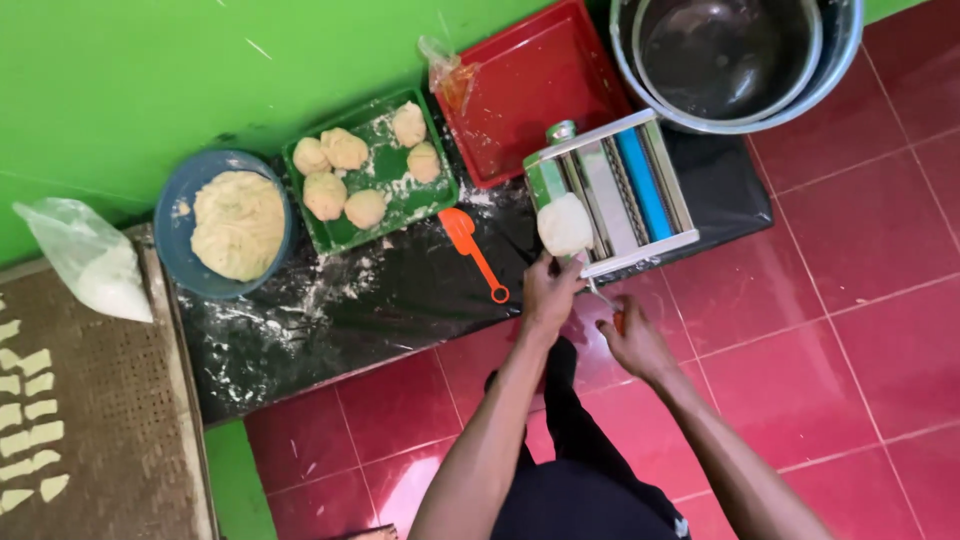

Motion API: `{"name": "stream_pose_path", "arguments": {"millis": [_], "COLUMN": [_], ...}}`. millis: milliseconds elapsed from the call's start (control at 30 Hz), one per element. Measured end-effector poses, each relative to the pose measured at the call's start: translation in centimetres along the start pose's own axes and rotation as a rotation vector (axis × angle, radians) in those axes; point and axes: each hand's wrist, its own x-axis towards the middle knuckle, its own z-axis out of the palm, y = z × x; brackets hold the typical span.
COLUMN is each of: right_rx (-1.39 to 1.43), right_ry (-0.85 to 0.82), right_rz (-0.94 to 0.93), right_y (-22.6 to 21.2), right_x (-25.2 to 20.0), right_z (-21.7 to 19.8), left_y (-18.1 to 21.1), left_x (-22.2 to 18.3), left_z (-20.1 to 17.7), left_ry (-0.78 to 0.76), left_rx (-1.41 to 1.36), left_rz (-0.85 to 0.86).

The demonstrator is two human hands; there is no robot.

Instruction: Processing dough by rolling it through a manual machine and cutting it into small rectangular pieces.

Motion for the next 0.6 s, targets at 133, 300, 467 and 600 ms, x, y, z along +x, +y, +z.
{"name": "stream_pose_path", "arguments": {"millis": [133, 300, 467, 600], "right_rx": [0.366, 0.759, 0.685, 0.645], "right_ry": [0.248, 0.182, 0.242, 0.284], "right_rz": [-0.118, -0.033, -0.039, -0.047], "right_y": [2.2, -6.3, -5.6, -6.1], "right_x": [2.5, 5.1, 6.6, 6.6], "right_z": [-4.7, -12.3, -11.7, -11.9], "left_y": [2.3, 1.3, 1.3, 1.6], "left_x": [-0.4, -0.2, -0.1, -0.3], "left_z": [0.0, -0.1, 0.1, 0.7], "left_ry": [-0.047, -0.012, 0.007, 0.025], "left_rx": [-0.007, -0.016, -0.015, -0.048], "left_rz": [-0.048, -0.096, -0.117, -0.12]}}
